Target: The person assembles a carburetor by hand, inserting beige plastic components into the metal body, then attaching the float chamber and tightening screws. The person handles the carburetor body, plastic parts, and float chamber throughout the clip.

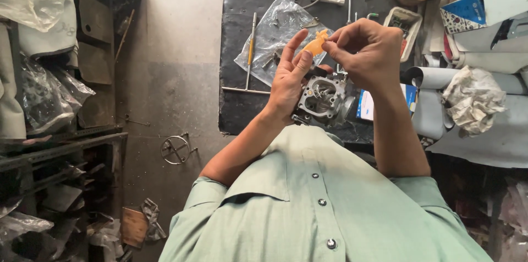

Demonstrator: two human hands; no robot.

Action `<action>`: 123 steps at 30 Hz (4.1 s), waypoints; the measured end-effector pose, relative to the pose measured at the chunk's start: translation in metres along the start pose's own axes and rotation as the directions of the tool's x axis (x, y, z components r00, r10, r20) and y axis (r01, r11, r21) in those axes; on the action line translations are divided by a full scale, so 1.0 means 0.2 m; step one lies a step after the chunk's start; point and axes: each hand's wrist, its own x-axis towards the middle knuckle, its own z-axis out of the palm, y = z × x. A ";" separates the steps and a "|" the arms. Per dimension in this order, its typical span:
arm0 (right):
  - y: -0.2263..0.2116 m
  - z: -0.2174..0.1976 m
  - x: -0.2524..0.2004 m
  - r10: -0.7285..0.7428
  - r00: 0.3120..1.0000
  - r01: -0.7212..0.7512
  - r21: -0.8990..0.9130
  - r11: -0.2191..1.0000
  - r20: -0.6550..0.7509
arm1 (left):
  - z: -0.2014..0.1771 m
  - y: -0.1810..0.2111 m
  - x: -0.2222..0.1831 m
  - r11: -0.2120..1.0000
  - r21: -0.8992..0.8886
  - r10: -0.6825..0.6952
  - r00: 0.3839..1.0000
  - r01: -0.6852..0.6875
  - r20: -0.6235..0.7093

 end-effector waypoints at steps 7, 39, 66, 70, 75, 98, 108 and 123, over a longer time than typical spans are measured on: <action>-0.02 -0.02 0.00 0.009 1.000 -0.010 -0.125 0.992 -0.006 | -0.02 -0.03 0.00 0.999 0.036 0.018 1.000 -0.018 0.000; 0.07 0.03 -0.10 -0.169 0.963 0.212 0.203 0.956 -0.210 | 0.06 0.10 0.04 0.858 0.468 0.162 0.976 -0.211 0.143; 1.32 -0.15 -0.42 0.724 0.674 -0.268 0.865 0.425 -0.147 | -0.14 0.27 0.05 0.793 0.535 0.263 0.956 -0.291 0.129; 1.57 -0.02 -0.34 0.683 0.719 -0.357 0.775 0.522 -0.128 | -0.19 0.24 0.08 0.806 0.534 0.248 0.965 -0.257 0.089; 1.85 0.19 -0.05 0.412 0.876 -0.342 0.280 0.897 -0.249 | -0.21 0.20 0.11 0.807 0.568 0.228 0.973 -0.163 -0.046; 2.10 0.42 0.49 0.274 0.896 -0.423 -0.487 0.764 -0.349 | -0.46 0.17 0.46 0.961 0.210 -0.118 0.951 0.182 -0.285; 1.39 0.26 0.32 0.165 0.947 -0.196 -0.088 0.977 -0.276 | -0.36 0.12 0.39 0.970 0.021 -0.229 0.936 0.243 -0.266; 0.55 0.08 -0.05 0.022 0.998 -0.021 0.020 1.000 -0.064 | -0.24 -0.08 0.11 0.949 -0.049 -0.306 0.876 0.310 -0.373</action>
